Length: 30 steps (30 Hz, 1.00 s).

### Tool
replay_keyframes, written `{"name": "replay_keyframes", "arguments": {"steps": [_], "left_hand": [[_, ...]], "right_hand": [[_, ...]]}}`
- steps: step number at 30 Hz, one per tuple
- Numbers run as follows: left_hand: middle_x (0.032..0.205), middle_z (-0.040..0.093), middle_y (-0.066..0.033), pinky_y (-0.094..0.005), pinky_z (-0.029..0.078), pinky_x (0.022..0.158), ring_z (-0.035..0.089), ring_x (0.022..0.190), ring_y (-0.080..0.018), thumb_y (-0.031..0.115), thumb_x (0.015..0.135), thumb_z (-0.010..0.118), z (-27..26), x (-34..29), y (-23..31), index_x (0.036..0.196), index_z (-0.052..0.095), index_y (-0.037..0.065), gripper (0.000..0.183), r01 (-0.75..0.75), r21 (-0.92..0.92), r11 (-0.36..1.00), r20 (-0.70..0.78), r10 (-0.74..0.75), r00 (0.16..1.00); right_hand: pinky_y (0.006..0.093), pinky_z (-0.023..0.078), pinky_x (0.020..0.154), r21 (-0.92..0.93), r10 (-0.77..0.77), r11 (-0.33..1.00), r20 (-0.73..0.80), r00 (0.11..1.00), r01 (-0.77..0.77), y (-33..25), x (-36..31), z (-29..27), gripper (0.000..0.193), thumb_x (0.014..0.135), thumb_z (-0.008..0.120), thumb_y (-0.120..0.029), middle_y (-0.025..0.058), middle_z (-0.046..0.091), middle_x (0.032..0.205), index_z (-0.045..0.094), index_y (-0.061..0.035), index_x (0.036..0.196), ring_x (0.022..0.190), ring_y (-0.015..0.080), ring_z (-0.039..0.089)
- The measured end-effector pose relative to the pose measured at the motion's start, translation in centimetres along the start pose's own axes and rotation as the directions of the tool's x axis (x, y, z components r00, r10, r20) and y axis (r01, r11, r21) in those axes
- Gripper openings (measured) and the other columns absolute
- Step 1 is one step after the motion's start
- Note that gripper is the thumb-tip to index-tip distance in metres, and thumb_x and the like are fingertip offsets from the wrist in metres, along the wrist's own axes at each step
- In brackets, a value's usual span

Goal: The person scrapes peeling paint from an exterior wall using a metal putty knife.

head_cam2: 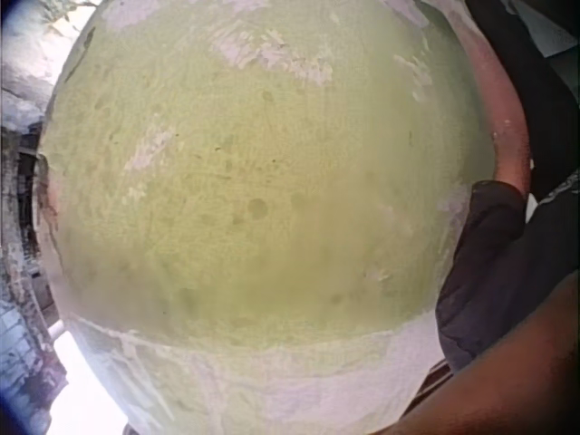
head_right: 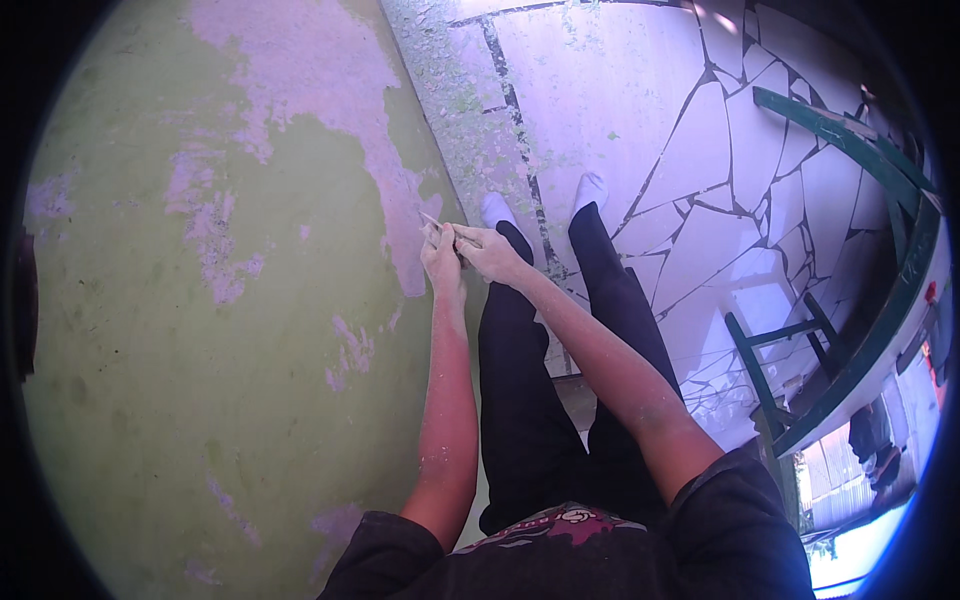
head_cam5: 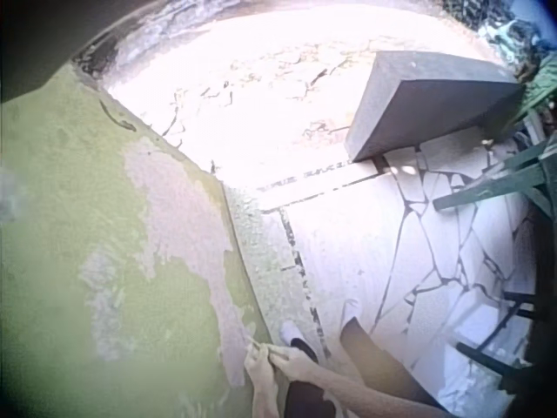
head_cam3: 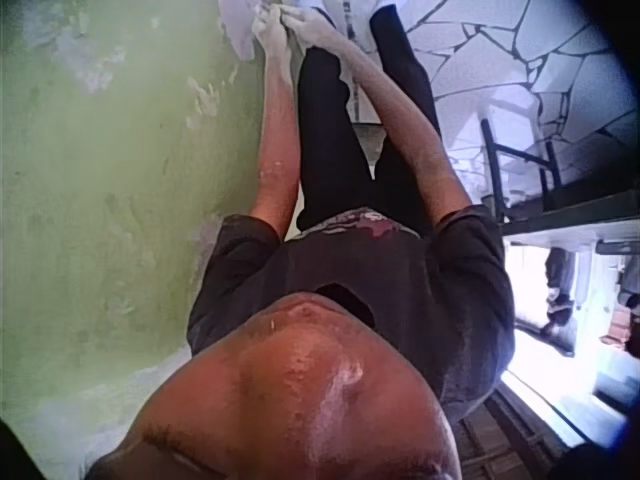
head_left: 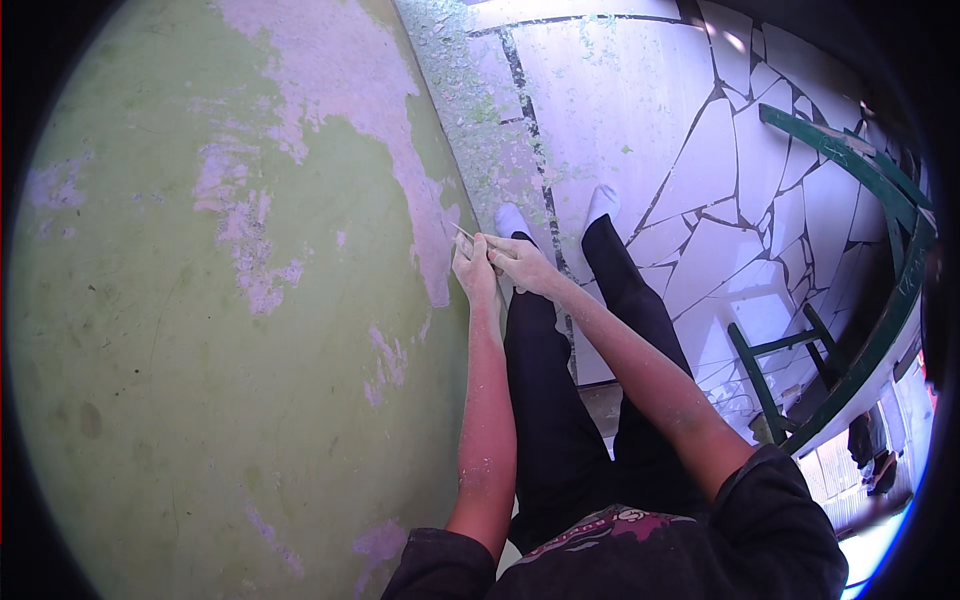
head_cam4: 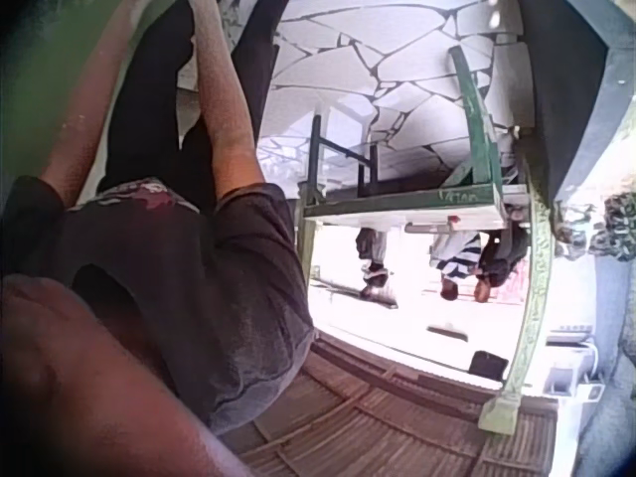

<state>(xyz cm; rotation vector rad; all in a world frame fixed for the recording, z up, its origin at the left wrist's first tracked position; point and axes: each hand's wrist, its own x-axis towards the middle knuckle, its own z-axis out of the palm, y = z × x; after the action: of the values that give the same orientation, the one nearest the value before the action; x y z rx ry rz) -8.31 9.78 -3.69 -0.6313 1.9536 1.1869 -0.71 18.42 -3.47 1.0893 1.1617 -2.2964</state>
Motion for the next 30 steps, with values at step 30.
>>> {"name": "replay_keyframes", "arguments": {"steps": [30], "left_hand": [[0.102, 0.060, -0.0038, -0.0263, 0.048, 0.070, 0.059, 0.084, -0.0107, 0.017, 0.094, 0.060, 2.4, 12.9, 3.0, 0.128, 0.053, 0.000, 0.039, -0.064, -0.054, 0.996, -0.108, 0.058, 0.992]], "right_hand": [[0.0205, 0.029, 0.045, 0.279, 0.037, 0.960, -0.137, 0.990, 0.003, -5.2, 10.6, 0.9, 0.047, 0.099, 0.051, -0.017, -0.0077, 0.051, 0.075, 0.044, -0.0088, 0.145, 0.053, 0.0013, 0.036]]}}
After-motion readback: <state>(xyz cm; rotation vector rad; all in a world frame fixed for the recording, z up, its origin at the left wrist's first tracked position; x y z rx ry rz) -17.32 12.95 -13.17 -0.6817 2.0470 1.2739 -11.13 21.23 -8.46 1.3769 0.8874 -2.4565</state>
